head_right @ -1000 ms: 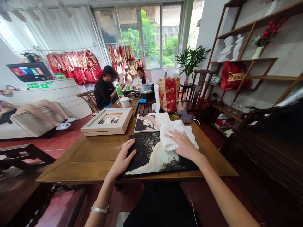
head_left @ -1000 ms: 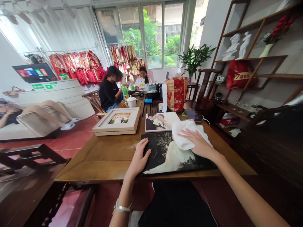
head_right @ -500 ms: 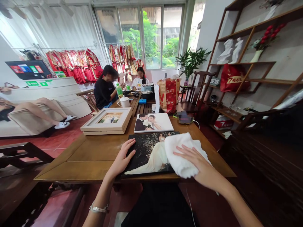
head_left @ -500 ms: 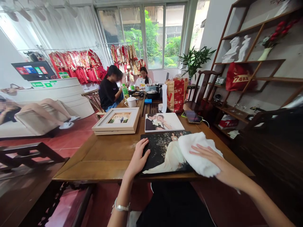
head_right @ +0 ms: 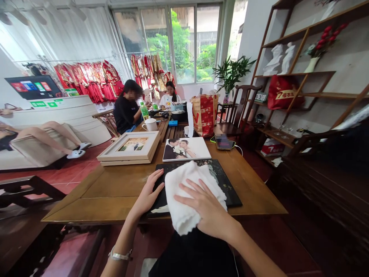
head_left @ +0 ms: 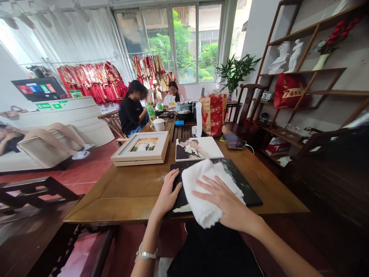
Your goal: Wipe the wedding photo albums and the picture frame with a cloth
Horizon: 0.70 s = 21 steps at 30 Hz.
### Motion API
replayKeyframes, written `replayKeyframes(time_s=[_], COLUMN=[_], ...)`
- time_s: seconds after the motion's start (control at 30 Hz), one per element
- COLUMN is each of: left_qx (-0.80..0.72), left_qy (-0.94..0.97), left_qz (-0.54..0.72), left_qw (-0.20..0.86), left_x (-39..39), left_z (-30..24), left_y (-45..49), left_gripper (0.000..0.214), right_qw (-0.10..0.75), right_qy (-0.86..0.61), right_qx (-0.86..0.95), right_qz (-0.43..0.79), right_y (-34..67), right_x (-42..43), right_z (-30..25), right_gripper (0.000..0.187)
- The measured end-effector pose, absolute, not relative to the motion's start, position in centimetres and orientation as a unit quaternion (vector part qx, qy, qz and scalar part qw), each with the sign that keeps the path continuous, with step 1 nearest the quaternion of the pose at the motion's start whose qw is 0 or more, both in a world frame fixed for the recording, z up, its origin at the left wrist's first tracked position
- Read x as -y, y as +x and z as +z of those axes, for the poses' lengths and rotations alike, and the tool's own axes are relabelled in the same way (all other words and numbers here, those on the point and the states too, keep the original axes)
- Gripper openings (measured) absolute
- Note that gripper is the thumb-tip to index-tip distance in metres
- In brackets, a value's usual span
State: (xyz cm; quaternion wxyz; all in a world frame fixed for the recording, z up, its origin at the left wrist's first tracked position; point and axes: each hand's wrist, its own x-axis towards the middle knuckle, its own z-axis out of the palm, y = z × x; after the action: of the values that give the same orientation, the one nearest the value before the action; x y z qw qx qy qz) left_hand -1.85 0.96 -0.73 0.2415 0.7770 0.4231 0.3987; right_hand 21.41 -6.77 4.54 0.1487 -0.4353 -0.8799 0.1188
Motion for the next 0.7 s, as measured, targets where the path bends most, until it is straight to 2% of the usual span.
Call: replayKeyframes(time_s=[0.13, 0.3, 0.53, 0.7], left_qx=[-0.429, -0.419, -0.417, -0.427], left_qy=[0.772, 0.773, 0.775, 0.769], left_qz=[0.398, 0.405, 0.403, 0.401], left_qw=[0.247, 0.251, 0.252, 0.255], left_x=[-0.9, -0.9, -1.0, -1.1], left_z=[-0.7, -0.8, -0.9, -1.0], left_y=[-1.8, -1.9, -2.0, -2.0], left_gripper=[0.041, 0.04, 0.04, 0.041], right_qw=[0.16, 0.193, 0.233, 0.222], right_qy=[-0.434, -0.491, -0.489, -0.494], right_qx=[0.874, 0.838, 0.828, 0.83], right_qz=[0.149, 0.138, 0.145, 0.137], right_y=[24.9, 27.4, 19.4, 14.9], right_x=[8.7, 4.1, -4.6, -5.4], right_z=[4.8, 4.6, 5.2, 6.1], right_gripper=[0.079, 0.069, 0.053, 0.052])
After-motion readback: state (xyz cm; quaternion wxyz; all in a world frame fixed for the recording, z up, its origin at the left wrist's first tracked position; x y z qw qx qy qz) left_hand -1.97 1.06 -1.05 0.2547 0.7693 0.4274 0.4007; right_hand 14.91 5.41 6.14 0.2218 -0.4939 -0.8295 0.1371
